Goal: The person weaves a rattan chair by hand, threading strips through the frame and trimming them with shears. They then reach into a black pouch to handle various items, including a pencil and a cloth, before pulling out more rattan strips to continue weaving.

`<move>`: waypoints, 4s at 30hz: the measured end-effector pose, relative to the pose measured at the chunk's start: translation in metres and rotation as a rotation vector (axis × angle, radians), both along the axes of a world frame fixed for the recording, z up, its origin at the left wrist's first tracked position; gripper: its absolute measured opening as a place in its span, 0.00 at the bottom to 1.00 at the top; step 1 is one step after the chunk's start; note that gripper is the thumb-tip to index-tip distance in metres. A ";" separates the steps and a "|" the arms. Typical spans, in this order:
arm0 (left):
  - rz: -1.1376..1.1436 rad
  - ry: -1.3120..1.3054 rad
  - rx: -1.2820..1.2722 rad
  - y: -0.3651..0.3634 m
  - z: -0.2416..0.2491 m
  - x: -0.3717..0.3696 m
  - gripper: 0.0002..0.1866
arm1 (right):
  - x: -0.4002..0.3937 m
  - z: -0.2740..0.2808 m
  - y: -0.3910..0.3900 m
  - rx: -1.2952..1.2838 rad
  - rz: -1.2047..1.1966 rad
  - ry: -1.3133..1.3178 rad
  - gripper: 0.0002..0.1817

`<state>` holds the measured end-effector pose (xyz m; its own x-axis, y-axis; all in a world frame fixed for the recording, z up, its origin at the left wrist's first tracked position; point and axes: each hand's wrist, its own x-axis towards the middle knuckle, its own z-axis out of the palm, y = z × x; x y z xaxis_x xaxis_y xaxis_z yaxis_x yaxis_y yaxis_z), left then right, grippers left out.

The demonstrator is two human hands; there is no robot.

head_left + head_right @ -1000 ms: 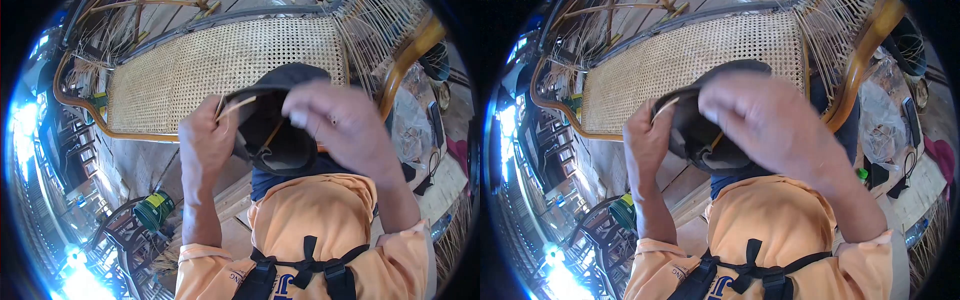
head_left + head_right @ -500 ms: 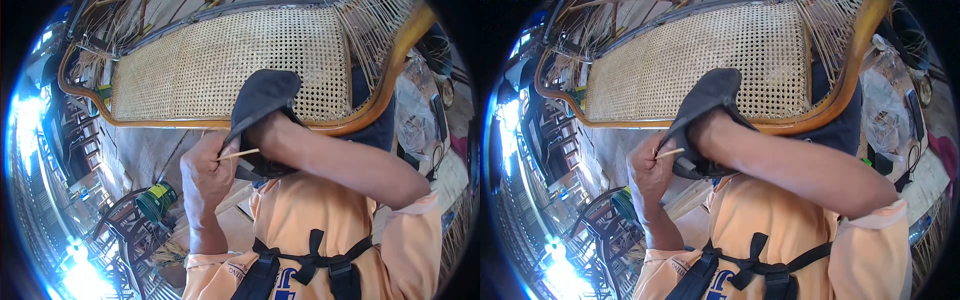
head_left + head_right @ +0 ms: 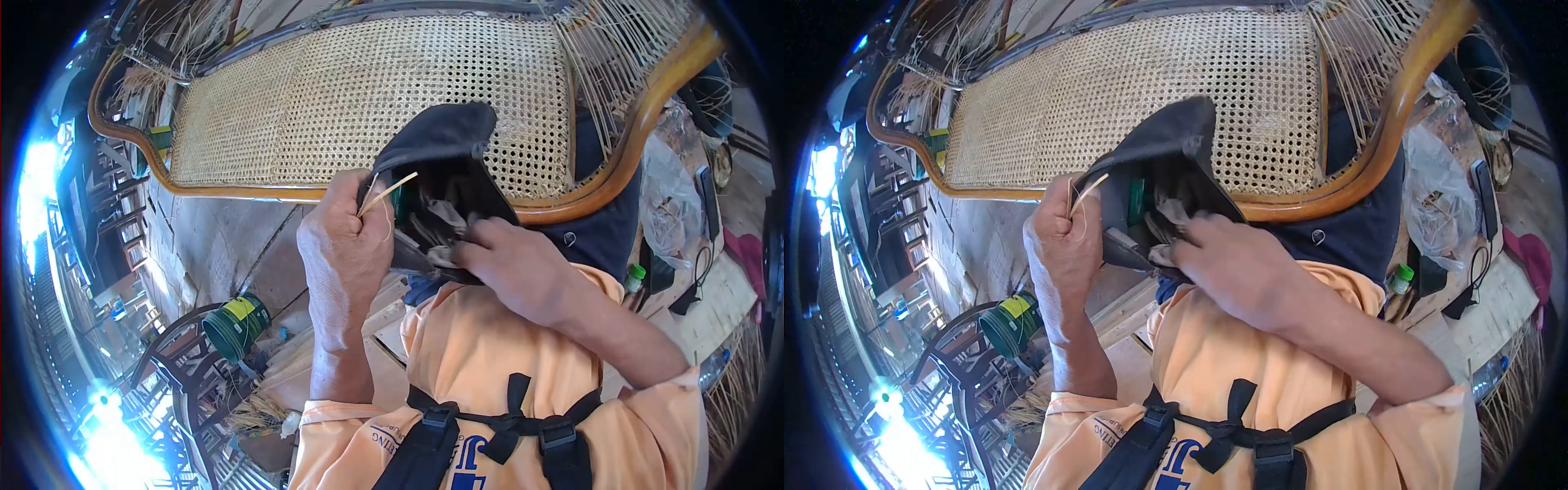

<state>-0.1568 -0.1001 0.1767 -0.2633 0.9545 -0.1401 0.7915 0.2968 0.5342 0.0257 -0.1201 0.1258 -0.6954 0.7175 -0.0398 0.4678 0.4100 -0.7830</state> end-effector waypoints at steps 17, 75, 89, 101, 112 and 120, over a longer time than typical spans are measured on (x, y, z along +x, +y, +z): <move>-0.070 -0.057 0.009 0.020 -0.007 0.017 0.08 | 0.036 -0.039 -0.002 -0.179 -0.746 0.471 0.12; -0.201 0.031 -0.103 0.107 -0.019 0.069 0.08 | 0.097 -0.021 0.089 0.018 -0.420 0.236 0.18; -0.278 0.058 -0.041 0.104 -0.032 0.062 0.08 | 0.021 -0.053 0.118 -0.294 0.168 -0.350 0.19; -0.357 0.031 -0.040 0.096 -0.032 0.068 0.08 | 0.012 -0.083 0.119 0.098 -0.187 0.102 0.15; -0.252 0.030 -0.041 0.102 -0.031 0.048 0.09 | -0.045 -0.122 0.182 -0.017 -0.019 -0.083 0.15; -0.245 0.045 -0.034 0.103 -0.037 0.047 0.09 | -0.051 -0.124 0.186 -0.063 -0.014 -0.079 0.19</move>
